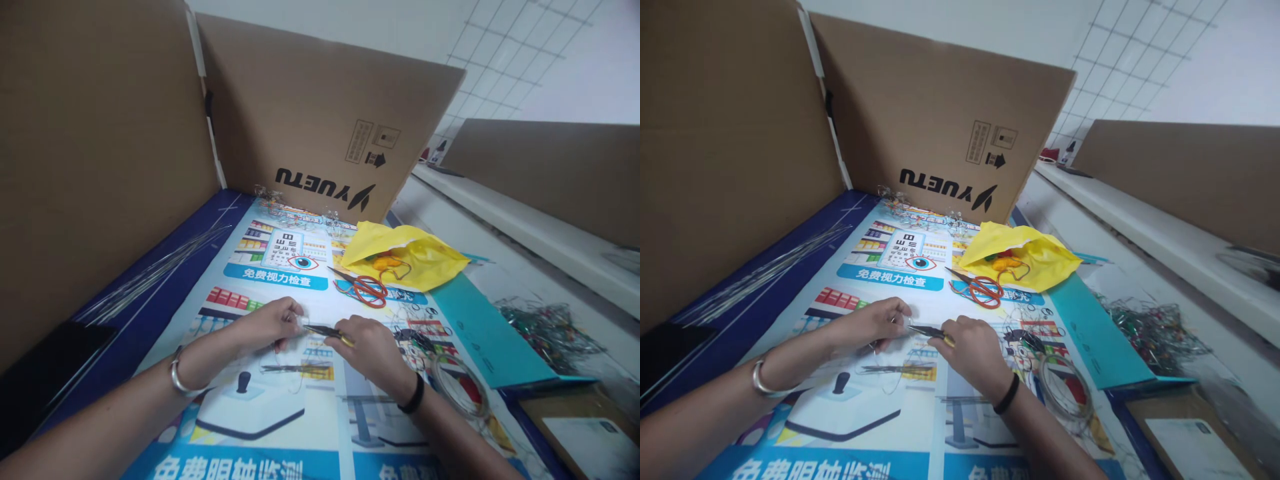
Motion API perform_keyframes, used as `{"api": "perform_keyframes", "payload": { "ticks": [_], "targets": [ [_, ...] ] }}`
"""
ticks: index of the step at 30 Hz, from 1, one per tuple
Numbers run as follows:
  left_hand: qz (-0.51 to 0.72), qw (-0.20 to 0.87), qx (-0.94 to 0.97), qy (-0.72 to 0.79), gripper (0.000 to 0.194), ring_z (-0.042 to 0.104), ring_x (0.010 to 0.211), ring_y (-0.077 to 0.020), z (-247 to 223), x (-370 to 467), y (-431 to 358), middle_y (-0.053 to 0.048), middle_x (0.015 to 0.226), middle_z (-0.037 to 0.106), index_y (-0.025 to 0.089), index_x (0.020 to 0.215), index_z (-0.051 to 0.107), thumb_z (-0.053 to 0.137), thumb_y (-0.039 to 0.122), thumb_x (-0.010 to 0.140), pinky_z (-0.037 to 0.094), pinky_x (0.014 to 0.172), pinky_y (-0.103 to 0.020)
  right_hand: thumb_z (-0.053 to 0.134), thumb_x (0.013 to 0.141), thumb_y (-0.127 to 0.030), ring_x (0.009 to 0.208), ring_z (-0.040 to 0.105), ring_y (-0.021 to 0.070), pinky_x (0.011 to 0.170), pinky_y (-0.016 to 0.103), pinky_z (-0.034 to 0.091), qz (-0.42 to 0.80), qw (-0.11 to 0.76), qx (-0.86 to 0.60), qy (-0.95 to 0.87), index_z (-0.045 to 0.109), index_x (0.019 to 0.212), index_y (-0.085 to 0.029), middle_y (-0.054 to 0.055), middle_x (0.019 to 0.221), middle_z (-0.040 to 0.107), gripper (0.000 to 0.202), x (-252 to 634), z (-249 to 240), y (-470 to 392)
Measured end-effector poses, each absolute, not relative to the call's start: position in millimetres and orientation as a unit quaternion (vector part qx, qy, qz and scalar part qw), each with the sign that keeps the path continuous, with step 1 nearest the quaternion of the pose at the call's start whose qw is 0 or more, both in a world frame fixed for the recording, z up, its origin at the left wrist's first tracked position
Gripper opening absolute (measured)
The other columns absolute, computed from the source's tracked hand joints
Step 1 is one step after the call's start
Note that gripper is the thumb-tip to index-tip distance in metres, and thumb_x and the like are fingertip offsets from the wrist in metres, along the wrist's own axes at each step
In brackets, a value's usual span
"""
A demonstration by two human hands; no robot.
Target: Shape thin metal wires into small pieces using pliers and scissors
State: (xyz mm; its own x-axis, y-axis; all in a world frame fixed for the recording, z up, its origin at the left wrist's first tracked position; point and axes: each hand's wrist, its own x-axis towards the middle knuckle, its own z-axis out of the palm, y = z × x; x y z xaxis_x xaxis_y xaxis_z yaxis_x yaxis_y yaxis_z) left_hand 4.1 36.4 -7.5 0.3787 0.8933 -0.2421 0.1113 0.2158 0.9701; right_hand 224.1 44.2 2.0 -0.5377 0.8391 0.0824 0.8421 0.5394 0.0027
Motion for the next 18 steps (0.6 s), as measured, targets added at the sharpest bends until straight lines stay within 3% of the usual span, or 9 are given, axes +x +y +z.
{"api": "perform_keyframes", "payload": {
  "ticks": [5, 8, 13, 18],
  "targets": [
    [0.284, 0.636, 0.547, 0.465, 0.014, 0.042, 0.035, -0.0058, -5.2, 6.3, 35.5, 0.004, 0.054, 0.055, 0.016, 0.084, 0.054, 0.054, 0.026, 0.073, 0.028, 0.036, -0.018, 0.043, 0.084, -0.053, 0.070, 0.056, 0.0152, 0.060, 0.026, 0.028, -0.054, 0.015, -0.475, -0.878, 0.061, 0.078, -0.021, 0.003, 0.074, 0.062, 0.037, 225.5, 8.7, 43.0],
    [0.332, 0.598, 0.546, 0.483, 0.012, 0.044, 0.036, -0.0068, -3.8, 10.4, 34.0, 0.004, 0.053, 0.054, 0.018, 0.083, 0.055, 0.052, 0.024, 0.073, 0.029, 0.037, -0.019, 0.043, 0.085, -0.052, 0.068, 0.054, 0.0163, 0.060, 0.027, 0.027, -0.086, 0.009, -0.466, -0.881, 0.061, 0.078, -0.020, 0.005, 0.072, 0.061, 0.037, 227.1, 17.1, 41.7],
    [0.404, 0.543, 0.537, 0.503, 0.017, 0.047, 0.040, -0.0059, -3.8, 21.0, 31.7, 0.000, 0.081, 0.061, 0.020, 0.089, 0.052, 0.049, 0.020, 0.072, 0.035, 0.041, -0.021, 0.042, 0.086, -0.048, 0.071, 0.052, 0.0191, 0.062, 0.030, 0.025, -0.162, 0.031, -0.460, -0.872, 0.061, 0.078, -0.020, 0.008, 0.073, 0.059, 0.035, 229.2, 32.1, 38.6],
    [0.407, 0.556, 0.522, 0.503, 0.007, 0.051, 0.047, -0.0080, -7.7, 28.2, 28.0, 0.001, 0.073, 0.059, 0.019, 0.082, 0.050, 0.048, 0.020, 0.075, 0.036, 0.042, -0.020, 0.046, 0.085, -0.045, 0.070, 0.052, 0.0204, 0.063, 0.031, 0.025, -0.185, 0.019, -0.453, -0.872, 0.061, 0.077, -0.020, 0.008, 0.071, 0.058, 0.031, 229.4, 37.3, 35.7]
  ]
}}
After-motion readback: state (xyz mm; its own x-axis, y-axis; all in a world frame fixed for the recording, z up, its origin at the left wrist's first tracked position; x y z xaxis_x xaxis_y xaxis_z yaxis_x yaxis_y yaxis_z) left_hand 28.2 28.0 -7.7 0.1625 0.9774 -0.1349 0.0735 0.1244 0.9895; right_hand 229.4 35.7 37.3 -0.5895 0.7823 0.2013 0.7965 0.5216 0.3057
